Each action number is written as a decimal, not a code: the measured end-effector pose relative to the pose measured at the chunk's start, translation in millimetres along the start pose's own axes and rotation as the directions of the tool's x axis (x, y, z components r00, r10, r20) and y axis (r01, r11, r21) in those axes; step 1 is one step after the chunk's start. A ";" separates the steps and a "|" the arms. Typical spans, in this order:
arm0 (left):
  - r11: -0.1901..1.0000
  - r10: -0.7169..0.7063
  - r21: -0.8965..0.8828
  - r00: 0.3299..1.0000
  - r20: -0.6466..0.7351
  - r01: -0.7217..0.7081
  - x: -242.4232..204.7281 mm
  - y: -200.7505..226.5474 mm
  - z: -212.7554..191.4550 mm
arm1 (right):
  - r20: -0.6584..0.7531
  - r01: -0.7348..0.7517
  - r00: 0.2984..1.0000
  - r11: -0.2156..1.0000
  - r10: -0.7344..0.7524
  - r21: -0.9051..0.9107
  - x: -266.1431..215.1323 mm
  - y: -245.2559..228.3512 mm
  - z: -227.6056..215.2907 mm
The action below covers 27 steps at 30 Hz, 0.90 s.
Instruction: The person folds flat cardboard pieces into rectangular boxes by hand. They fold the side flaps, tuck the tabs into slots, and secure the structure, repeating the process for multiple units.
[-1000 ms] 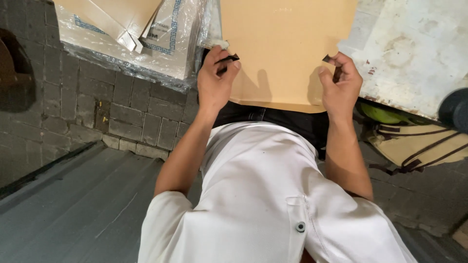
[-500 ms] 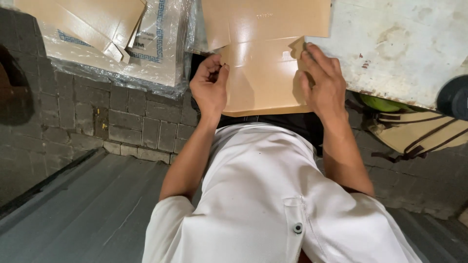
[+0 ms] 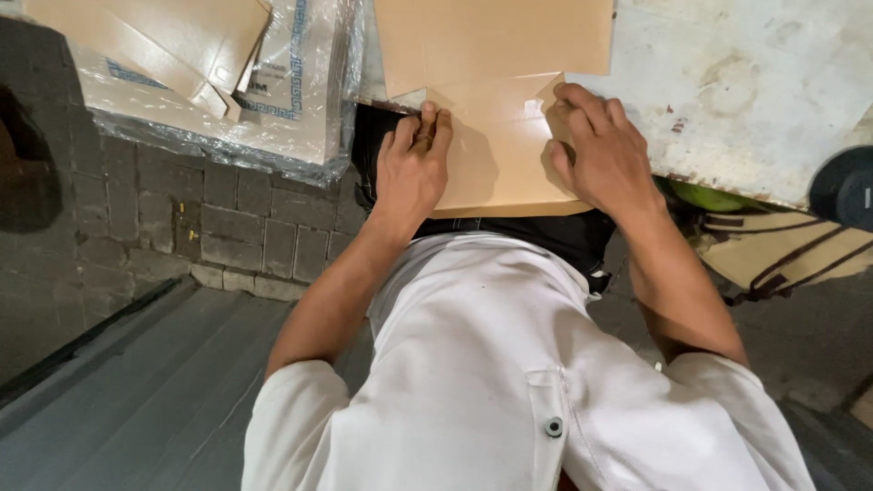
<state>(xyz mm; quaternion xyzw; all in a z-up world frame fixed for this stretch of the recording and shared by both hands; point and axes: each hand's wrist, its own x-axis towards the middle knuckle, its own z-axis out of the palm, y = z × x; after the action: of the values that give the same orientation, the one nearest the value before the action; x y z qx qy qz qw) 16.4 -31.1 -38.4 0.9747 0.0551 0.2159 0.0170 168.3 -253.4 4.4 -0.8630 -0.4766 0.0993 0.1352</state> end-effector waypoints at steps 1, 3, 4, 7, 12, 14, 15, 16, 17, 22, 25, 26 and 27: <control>1.000 -0.004 -0.006 1.000 0.018 0.004 0.7 -1.1 2.2 | 0.063 -0.043 0.997 0.995 0.037 0.092 1.2 3.2 0.1; 1.000 0.000 -0.014 1.000 0.026 0.000 -4.5 -3.2 8.1 | 0.118 -0.092 0.990 0.980 0.072 0.174 -3.1 10.8 0.2; 0.983 -0.070 -0.162 0.995 0.073 0.081 -9.2 -6.2 11.9 | 0.019 -0.076 0.997 0.901 0.076 0.428 -4.7 15.9 0.5; 0.838 -0.176 -0.500 0.975 0.137 0.221 -10.6 -17.0 4.3 | -0.090 -0.150 0.939 0.633 0.331 0.760 -6.6 23.8 0.2; 0.541 -0.218 -0.791 0.956 0.198 0.287 17.4 -37.8 -47.6 | -0.085 -0.213 0.811 0.428 0.578 0.879 -17.7 32.7 8.6; 0.498 -0.071 -0.840 0.975 0.210 0.217 31.6 -52.4 -65.3 | -0.035 -0.167 0.839 0.319 0.543 0.933 -18.1 30.3 10.4; 0.497 -0.068 -0.841 0.976 0.209 0.215 42.0 -58.1 -71.5 | -0.037 -0.167 0.837 0.320 0.545 0.933 -16.6 19.6 4.0; 0.668 0.048 -0.736 0.981 0.189 0.110 53.2 -64.9 -78.0 | 0.037 -0.238 0.839 0.306 0.542 0.922 -13.7 8.6 -2.1; 0.798 0.164 -0.603 0.968 0.192 -0.016 64.3 -72.0 -84.3 | 0.111 -0.308 0.835 0.292 0.538 0.905 -10.5 -2.5 -7.9; 0.860 0.501 -0.187 0.854 0.137 -0.475 108.3 -98.3 -35.0 | 0.045 -0.160 0.974 0.526 0.224 0.835 -19.8 -19.0 22.2; 0.855 0.518 -0.153 0.817 0.252 -0.495 129.7 -99.1 -3.3 | -0.057 -0.034 0.994 0.780 0.089 0.625 -24.2 -30.6 11.6; 0.883 0.469 -0.202 0.819 0.331 -0.424 135.6 -97.5 5.0 | -0.144 0.066 0.990 0.899 -0.004 0.434 -25.6 -31.2 8.7; 0.880 0.474 -0.209 0.816 0.331 -0.426 140.5 -91.4 11.2 | -0.140 0.058 0.990 0.899 0.004 0.434 -25.7 -28.9 8.3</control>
<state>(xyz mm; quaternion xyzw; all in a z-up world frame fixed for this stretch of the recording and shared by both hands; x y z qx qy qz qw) 138.5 75.8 5.1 0.9797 -0.1950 0.0277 0.0366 129.3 -259.3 7.2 -0.8086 -0.4437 0.1421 0.3593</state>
